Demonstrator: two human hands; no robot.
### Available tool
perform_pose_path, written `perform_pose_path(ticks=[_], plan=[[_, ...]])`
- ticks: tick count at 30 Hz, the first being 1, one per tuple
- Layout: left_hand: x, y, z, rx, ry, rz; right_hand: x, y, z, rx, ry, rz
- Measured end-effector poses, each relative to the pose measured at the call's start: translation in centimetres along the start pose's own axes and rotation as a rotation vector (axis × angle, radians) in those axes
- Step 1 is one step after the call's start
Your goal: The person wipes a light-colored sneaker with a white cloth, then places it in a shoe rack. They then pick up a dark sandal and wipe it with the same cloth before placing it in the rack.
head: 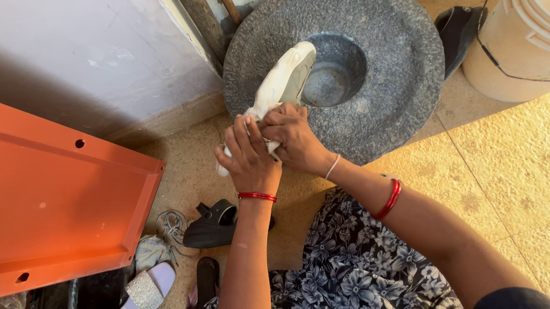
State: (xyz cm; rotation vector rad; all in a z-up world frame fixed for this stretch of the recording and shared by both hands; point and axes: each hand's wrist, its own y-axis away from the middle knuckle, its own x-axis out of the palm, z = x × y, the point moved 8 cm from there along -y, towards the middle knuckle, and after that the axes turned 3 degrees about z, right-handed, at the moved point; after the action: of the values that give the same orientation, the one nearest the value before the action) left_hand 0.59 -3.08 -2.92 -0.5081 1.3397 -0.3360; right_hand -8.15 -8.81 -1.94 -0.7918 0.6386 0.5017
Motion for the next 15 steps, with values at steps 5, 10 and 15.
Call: perform_pose_path(ticks=[5,10,15], plan=[[-0.5,0.1,0.0,0.022,0.136,0.027,-2.0,0.0,-0.3,-0.285,0.225,-0.07],[-1.1,-0.4,0.5,0.037,0.209,0.032,-6.1,-2.5,-9.8,0.022,0.386,-0.188],[-0.8,0.1,1.3,0.079,0.181,0.081,-9.4,-2.0,-9.0,0.063,0.183,-0.484]])
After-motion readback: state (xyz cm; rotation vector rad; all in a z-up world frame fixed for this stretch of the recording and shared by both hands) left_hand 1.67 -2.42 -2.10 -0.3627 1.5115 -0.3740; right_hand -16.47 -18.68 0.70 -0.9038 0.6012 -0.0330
